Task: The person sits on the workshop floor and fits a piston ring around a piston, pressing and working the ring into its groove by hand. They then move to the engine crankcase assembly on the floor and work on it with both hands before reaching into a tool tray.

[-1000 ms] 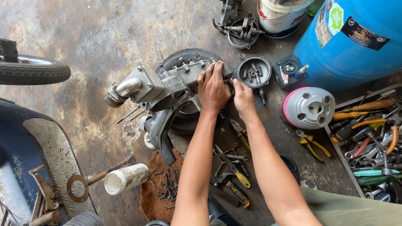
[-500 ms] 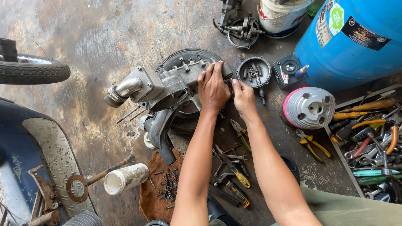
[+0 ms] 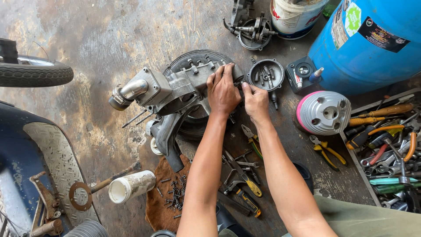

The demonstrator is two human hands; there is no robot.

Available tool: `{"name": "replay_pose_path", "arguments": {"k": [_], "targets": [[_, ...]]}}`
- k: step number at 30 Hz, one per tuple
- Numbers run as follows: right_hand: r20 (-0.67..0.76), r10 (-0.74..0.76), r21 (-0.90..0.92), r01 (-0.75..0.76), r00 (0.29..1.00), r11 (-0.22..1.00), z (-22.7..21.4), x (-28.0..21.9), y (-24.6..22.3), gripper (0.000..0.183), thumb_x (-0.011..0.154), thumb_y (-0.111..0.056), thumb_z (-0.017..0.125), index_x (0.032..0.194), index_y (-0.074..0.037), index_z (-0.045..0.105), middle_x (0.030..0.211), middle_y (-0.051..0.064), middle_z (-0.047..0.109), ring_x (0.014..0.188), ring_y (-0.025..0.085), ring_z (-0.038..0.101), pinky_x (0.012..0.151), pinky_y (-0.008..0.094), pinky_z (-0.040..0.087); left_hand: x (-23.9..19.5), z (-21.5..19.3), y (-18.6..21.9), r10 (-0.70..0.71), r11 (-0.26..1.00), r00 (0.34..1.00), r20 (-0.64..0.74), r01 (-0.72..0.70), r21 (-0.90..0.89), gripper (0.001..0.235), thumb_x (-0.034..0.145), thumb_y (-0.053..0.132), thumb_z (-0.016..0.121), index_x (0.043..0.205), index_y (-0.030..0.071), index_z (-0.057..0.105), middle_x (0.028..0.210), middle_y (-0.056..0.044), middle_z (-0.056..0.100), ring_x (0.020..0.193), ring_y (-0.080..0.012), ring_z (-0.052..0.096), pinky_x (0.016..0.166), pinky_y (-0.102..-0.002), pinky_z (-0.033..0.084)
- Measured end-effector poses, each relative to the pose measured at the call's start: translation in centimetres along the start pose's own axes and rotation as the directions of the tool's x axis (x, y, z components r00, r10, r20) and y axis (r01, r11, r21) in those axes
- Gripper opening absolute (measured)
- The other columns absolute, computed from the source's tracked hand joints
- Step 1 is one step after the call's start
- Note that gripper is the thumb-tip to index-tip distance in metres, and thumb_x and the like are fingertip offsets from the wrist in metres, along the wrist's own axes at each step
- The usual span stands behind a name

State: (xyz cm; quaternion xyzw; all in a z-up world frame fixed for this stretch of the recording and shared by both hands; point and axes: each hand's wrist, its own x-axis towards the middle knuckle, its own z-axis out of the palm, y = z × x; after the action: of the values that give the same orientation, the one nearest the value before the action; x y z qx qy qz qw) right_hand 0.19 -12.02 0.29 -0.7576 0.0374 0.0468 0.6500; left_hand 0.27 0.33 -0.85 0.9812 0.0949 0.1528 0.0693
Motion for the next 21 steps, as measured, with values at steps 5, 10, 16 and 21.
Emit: {"name": "replay_pose_path", "arguments": {"k": [5,10,16,21], "targets": [[-0.003,0.039,0.014,-0.039,0.999,0.999,0.8,0.8,2.6,0.038,0.101,-0.034,0.064,0.068,-0.018,0.073,0.055,-0.001,0.058,0.056,0.011,0.049,0.053,0.031,0.04,0.0,-0.2,0.2,0.003,1.0,1.0,-0.018,-0.002,0.026,0.076,0.074,0.017,0.061,0.147,0.018,0.042,0.146,0.003,0.057,0.142,-0.012,0.043,0.116,-0.035,0.024],[0.003,0.174,0.18,-0.171,0.985,0.969,1.4,2.2,5.4,0.041,0.099,-0.039,0.057,0.067,-0.017,0.071,0.056,-0.001,0.059,0.05,0.013,0.048,0.047,0.028,0.038,0.0,-1.0,0.4,0.008,0.999,1.0,-0.015,-0.008,0.039,0.078,0.072,0.015,0.061,0.147,0.017,0.042,0.147,0.003,0.056,0.143,-0.0116,0.042,0.116,-0.035,0.023],[0.035,0.276,0.405,-0.266,0.961,0.875,1.0,1.4,4.0,0.039,0.101,-0.031,0.049,0.092,-0.003,0.075,0.059,0.002,0.052,0.041,0.011,0.047,0.036,0.023,0.037,0.0,-0.8,0.4,0.021,0.999,0.999,-0.029,-0.02,0.037,0.078,0.072,0.013,0.06,0.148,0.017,0.042,0.147,0.002,0.056,0.143,-0.0121,0.042,0.115,-0.035,0.023],[-0.03,0.294,0.422,-0.255,0.955,0.87,0.2,0.8,5.1,0.039,0.102,-0.034,0.05,0.098,-0.005,0.076,0.061,0.001,0.054,0.04,0.01,0.049,0.034,0.021,0.037,-0.3,-0.3,-0.1,0.048,0.999,0.998,-0.034,-0.048,0.008,0.084,0.068,0.012,0.06,0.15,0.013,0.042,0.152,-0.002,0.054,0.145,-0.0146,0.042,0.115,-0.038,0.022]]}}
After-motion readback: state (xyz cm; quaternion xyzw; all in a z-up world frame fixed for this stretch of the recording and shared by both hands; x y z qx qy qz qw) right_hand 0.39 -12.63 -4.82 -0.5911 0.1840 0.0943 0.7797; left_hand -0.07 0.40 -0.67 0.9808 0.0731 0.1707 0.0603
